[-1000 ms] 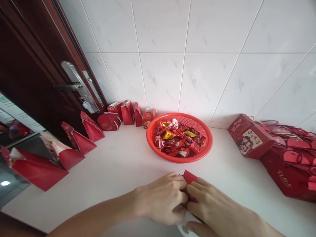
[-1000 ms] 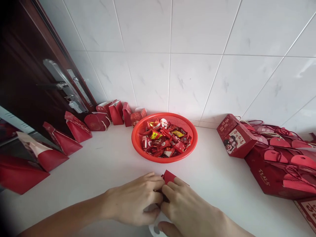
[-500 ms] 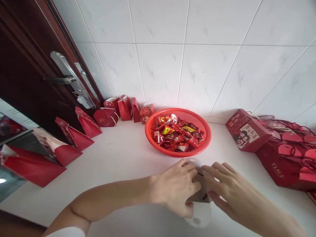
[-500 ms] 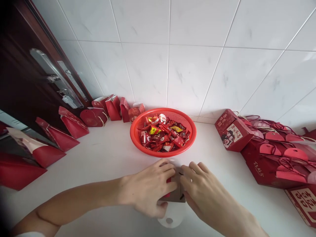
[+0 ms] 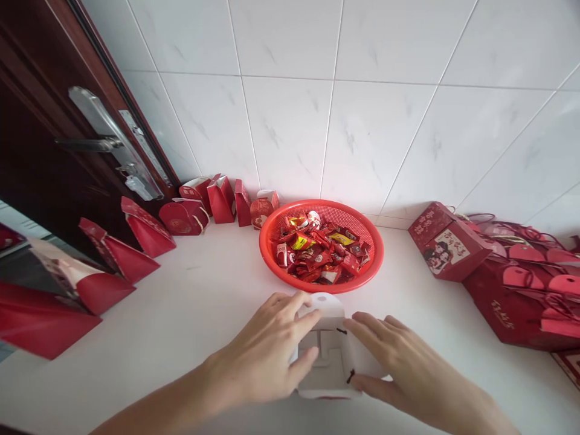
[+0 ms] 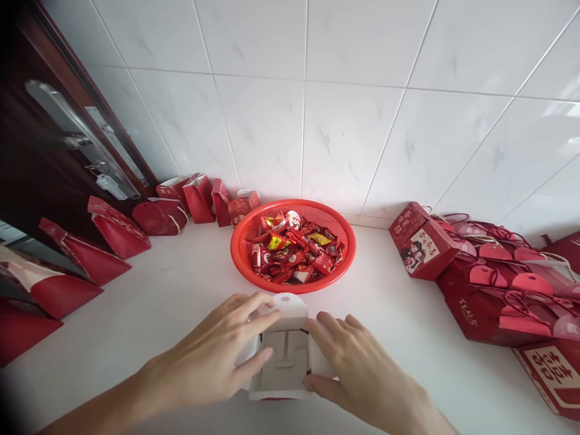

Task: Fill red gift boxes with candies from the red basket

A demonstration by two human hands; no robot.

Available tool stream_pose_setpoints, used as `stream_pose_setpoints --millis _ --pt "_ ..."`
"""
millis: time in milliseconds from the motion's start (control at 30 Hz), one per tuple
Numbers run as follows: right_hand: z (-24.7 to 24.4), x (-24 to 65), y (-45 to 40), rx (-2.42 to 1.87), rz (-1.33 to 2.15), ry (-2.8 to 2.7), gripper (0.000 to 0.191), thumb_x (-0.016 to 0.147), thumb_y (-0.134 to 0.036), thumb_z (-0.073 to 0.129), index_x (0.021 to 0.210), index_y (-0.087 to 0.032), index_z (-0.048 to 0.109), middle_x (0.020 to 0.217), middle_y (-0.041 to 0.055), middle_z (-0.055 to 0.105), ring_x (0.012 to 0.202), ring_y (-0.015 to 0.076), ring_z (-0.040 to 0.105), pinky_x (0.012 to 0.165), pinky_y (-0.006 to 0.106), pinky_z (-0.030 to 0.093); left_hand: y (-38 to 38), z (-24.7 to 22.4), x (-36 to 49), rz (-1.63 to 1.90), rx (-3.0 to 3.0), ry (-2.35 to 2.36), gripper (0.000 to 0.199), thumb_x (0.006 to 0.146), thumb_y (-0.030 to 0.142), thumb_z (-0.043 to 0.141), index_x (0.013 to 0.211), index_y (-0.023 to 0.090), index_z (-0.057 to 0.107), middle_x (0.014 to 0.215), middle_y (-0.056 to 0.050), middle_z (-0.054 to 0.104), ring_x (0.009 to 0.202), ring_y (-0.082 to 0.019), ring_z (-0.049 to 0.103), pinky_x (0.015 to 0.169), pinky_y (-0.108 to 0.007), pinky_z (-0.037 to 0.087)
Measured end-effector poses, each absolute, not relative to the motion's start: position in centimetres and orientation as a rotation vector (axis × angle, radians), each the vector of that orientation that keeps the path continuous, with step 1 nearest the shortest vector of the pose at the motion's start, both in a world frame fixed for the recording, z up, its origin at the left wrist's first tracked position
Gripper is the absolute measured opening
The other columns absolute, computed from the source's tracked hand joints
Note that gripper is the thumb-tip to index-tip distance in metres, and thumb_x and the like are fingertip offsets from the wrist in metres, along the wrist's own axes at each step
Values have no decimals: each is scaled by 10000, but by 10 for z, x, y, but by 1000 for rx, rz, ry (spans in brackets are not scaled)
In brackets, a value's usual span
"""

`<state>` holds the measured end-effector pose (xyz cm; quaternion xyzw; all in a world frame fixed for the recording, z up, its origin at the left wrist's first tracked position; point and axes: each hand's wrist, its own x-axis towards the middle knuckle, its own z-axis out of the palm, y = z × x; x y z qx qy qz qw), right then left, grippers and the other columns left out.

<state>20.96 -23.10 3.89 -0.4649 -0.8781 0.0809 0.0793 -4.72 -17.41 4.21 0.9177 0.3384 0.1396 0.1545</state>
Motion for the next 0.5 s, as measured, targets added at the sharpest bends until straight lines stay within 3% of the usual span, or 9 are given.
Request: stream_pose_setpoints --millis 100,267,400,500 --pt "35 202 -226 -1381 325 -2608 419 913 -353 729 1281 -235 566 1133 86 683 861 239 694 765 362 510 -173 45 -62 295 2552 1010 445 877 343 672 1317 298 629 1431 -81 566 1161 -290 623 927 -387 524" --pt "32 199 -219 -1359 438 -2607 524 912 -430 735 1361 -230 553 1188 114 678 907 254 704 803 380 529 -176 44 -67 138 2393 1110 992 674 610 828 1539 320 437 1593 -120 412 1300 -369 546 964 -432 531" --pt "41 208 -209 -1238 658 -2621 666 874 -618 701 1386 -210 575 1282 155 678 948 278 715 831 398 559 -186 51 -57 -35 2321 1207 1066 627 677 810 1548 285 446 1633 -143 363 1412 -427 426 1117 -531 411" --pt "52 224 -186 -1105 795 -2486 665 893 -653 651 1374 -195 607 1282 143 697 872 219 709 784 336 576 -190 55 -45 -123 2268 1269 1060 640 661 803 1543 221 462 1616 -191 384 1447 -464 368 1163 -600 329"
